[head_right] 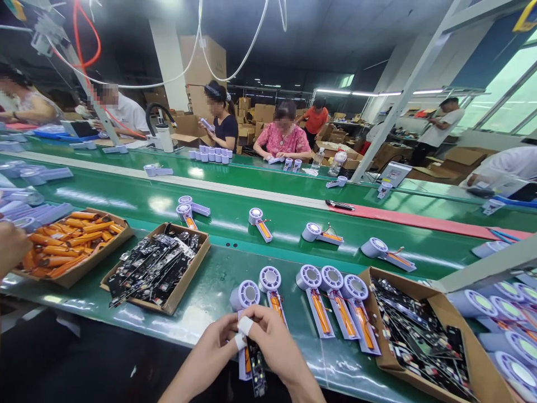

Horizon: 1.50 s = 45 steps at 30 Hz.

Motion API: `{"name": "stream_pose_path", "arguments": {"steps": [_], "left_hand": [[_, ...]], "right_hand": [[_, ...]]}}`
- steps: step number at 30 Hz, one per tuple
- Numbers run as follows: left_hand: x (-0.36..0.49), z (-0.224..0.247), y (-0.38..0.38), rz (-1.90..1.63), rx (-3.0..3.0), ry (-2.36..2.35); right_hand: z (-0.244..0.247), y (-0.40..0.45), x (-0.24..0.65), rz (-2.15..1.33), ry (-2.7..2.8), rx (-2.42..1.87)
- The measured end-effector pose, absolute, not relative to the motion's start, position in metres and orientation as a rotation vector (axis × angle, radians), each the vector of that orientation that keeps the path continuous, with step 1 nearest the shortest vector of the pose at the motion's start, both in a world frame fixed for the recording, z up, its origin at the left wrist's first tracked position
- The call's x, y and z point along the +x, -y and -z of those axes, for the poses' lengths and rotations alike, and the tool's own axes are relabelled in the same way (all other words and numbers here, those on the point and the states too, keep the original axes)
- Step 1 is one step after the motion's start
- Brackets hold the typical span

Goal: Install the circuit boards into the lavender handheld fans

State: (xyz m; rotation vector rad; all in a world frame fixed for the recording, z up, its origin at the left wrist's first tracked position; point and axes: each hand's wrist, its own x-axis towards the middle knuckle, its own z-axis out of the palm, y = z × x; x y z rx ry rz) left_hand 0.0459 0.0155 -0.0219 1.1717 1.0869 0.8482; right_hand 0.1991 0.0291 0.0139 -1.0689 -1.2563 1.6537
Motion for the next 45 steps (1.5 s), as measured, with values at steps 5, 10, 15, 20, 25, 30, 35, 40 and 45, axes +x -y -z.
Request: {"name": "stream_pose_path", "arguments": {"steps": [5, 10, 15, 20, 25, 30, 35, 40, 45], "left_hand": [[0.048, 0.018, -0.017, -0.894, 1.011, -0.846], [0.054, 0.027, -0.013, -0.951, 1.007, -1.114], [0.052, 0.015, -0.014, -0.906, 0.937, -1.066], [0.047, 0.007, -0.013, -0.886, 1.052, -1.07], [0.047, 0.009, -0.011, -0.882, 1.229, -1.099], [0.043, 0.009, -0.014, -0.861, 1.38, -1.139], [0.044, 0.013, -0.015, -0.919, 1.398, -1.198], [0.05, 0.013, -0.013, -0.965, 1.337, -1.277], [0.051, 0.011, -0.013, -0.992, 1.286, -1.325]], "right_hand": [[-0.016, -0.019, 0.2, -1.62, 1.381, -1.075], [-0.016, -0.018, 0.203, -1.432, 1.375, -1.241], [-0.015, -0.019, 0.205, -1.492, 1.169, -1.258], [-0.018, -0.017, 0.204, -1.545, 1.073, -1.235], [-0.015, -0.016, 0.2, -1.627, 0.922, -1.107], [-0.008, -0.012, 0.203, -1.616, 0.873, -1.086], [-0.01, -0.006, 0.198, -1.525, 0.87, -1.131], [0.003, -0.007, 0.19, -1.454, 0.774, -1.161], [0.008, -0.014, 0.201, -1.121, 1.238, -1.409]]}}
